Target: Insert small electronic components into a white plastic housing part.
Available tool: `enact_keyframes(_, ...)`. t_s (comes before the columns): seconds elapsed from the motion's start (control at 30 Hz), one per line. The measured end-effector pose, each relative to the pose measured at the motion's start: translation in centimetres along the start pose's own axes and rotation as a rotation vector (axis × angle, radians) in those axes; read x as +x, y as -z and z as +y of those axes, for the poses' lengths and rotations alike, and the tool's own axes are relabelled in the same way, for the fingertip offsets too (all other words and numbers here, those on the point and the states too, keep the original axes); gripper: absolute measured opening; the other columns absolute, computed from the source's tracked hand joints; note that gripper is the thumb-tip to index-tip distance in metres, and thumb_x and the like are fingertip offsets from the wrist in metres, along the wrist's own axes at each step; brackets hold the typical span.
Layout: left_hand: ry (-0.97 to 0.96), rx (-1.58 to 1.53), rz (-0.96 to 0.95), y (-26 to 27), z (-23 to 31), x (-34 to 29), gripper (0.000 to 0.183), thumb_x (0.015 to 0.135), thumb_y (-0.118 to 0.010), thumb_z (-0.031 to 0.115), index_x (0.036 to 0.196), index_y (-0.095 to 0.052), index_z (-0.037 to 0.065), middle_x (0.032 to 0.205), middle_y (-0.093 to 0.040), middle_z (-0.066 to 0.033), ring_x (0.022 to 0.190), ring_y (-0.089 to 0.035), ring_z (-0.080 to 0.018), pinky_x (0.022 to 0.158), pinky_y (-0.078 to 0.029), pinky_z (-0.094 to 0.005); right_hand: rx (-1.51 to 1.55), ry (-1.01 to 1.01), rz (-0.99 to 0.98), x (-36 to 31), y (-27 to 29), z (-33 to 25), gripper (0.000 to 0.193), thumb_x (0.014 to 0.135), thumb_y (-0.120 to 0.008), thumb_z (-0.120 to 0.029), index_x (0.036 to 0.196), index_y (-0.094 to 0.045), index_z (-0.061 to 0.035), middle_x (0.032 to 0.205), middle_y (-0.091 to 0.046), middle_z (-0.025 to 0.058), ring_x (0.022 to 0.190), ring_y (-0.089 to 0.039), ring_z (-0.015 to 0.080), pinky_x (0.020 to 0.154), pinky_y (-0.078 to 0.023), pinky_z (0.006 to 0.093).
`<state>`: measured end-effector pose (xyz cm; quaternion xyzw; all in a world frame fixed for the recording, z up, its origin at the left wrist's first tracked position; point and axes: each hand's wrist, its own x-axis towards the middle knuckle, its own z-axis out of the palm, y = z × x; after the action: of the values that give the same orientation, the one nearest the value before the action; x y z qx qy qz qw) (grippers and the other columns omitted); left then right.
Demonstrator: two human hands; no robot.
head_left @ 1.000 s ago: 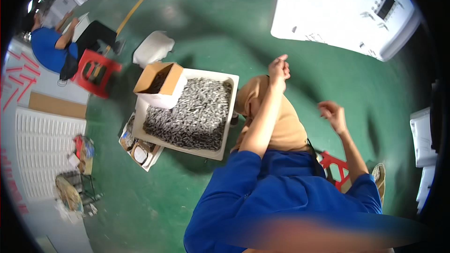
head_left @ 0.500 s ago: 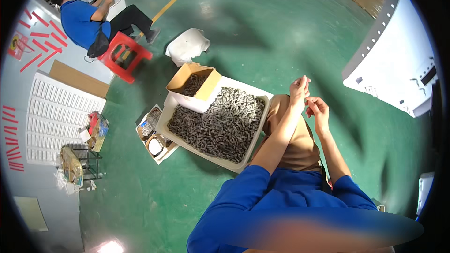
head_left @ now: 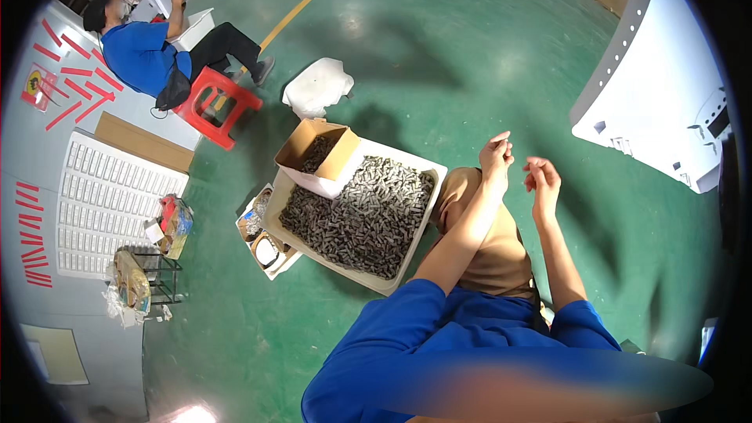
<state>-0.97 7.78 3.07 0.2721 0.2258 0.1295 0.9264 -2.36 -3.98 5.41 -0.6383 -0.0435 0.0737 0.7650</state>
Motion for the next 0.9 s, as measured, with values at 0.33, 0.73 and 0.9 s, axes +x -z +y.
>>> enact_keyframes(0.33,-0.146,-0.303,-0.102,-2.2,8.5,2.8,0.01,0.09,-0.051,0.008,0.093,-0.057,0.001,0.075,-0.052,-0.0043,0.06,-0.045,-0.0094,0.051,-0.037,-0.0203,-0.277,0.321,-0.222,10.1,-8.4,-6.1,0.038,0.084,-0.062,-0.026,0.114,-0.054,-0.0038,0.101,-0.06,0.0036,0.084,-0.055,0.0095,0.057,-0.044,0.0218)
enact_keyframes(0.73,-0.471,0.167,0.072,-6.0,23.0,4.4,0.017,0.082,-0.068,0.016,0.092,-0.064,0.004,0.061,-0.043,0.0064,0.051,-0.031,-0.0032,0.042,-0.019,-0.0204,-0.22,0.499,-0.276,18.0,-18.6,-11.6,0.05,0.077,-0.068,-0.033,0.108,-0.055,0.0042,0.1,-0.064,0.0146,0.094,-0.062,0.0224,0.078,-0.049,0.0336)
enact_keyframes(0.9,-0.769,0.421,0.082,-7.3,24.2,5.7,0.021,0.08,-0.067,0.008,0.097,-0.065,-0.005,0.078,-0.063,-0.0041,0.063,-0.051,-0.0077,0.055,-0.04,-0.0206,0.009,0.403,-0.285,15.1,-17.9,-12.0,0.025,0.081,-0.061,-0.019,0.095,-0.058,0.0025,0.082,-0.067,0.0105,0.069,-0.066,0.015,0.058,-0.049,0.0263)
